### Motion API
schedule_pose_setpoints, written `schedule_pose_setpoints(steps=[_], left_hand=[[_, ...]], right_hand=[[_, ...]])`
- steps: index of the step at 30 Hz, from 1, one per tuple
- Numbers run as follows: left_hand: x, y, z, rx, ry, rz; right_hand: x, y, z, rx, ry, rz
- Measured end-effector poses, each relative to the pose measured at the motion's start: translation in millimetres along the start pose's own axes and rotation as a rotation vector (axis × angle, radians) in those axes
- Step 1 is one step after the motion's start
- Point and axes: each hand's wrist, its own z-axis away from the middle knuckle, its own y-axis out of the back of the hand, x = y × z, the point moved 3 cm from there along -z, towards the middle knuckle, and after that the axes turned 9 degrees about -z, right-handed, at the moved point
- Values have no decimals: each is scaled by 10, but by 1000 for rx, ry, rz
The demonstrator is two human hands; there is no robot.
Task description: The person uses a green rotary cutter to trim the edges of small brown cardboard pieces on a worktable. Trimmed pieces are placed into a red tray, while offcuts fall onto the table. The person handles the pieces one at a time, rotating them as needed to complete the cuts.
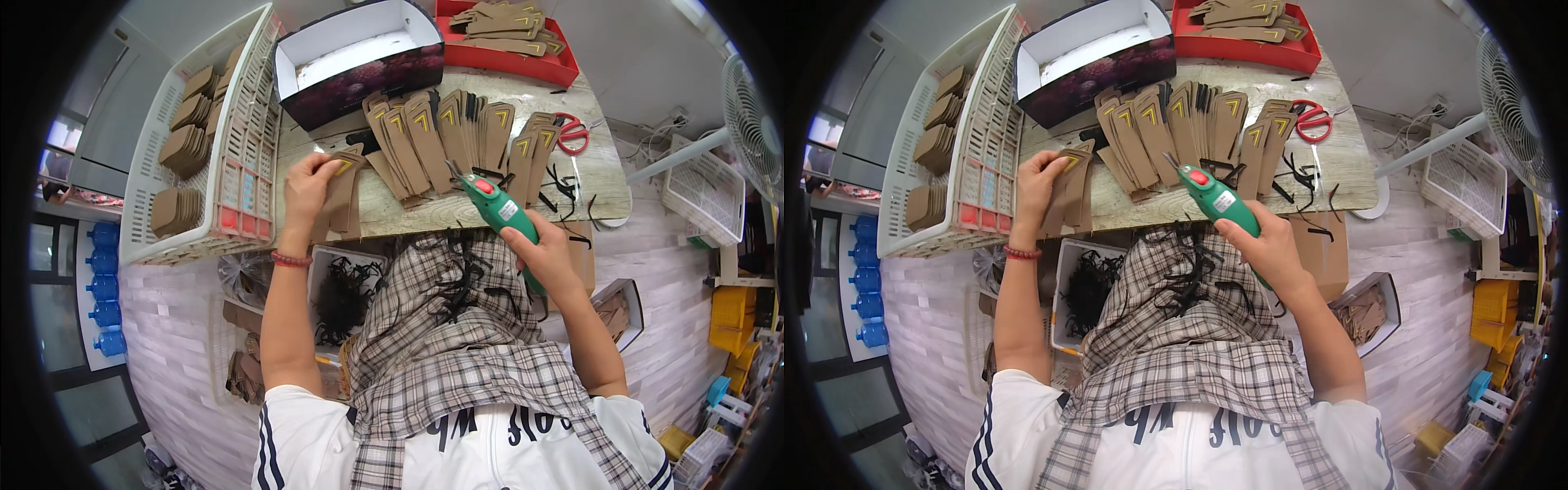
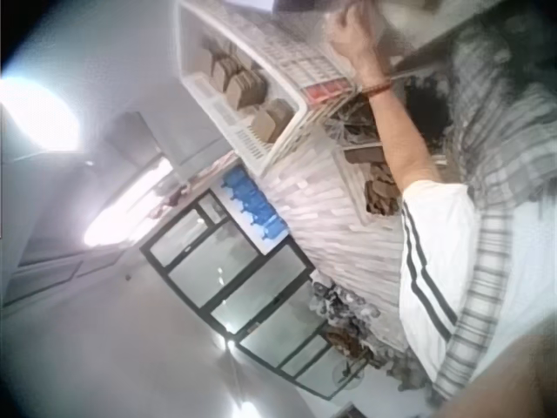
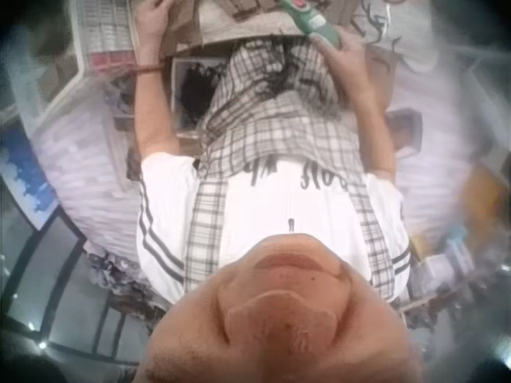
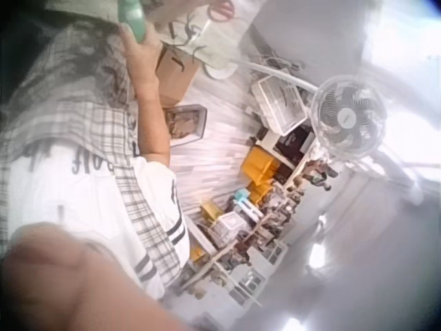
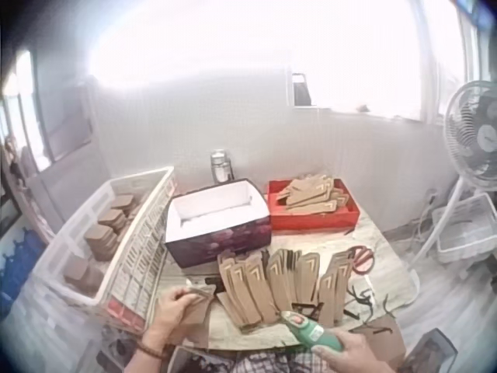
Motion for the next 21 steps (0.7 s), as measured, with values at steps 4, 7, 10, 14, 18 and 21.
schedule_pose_setpoints(steps=[4, 7, 10, 14, 18, 21], left_hand=[[338, -159, -55, 397, -281, -625], [851, -609, -88, 404, -410, -671], [929, -1005, -187, 344, -409, -710], [959, -1160, -184, 344, -380, -647], [966, -1177, -112, 367, -374, -357], [960, -1198, -58, 344, -127, 214]], right_hand=[[90, 91, 86, 88, -23, -44], [136, 97, 124, 105, -28, -53], [131, 94, 162, 130, -18, -69], [170, 127, 181, 145, -11, -84], [175, 99, 144, 176, 15, -85], [106, 59, 120, 190, 38, -102]])
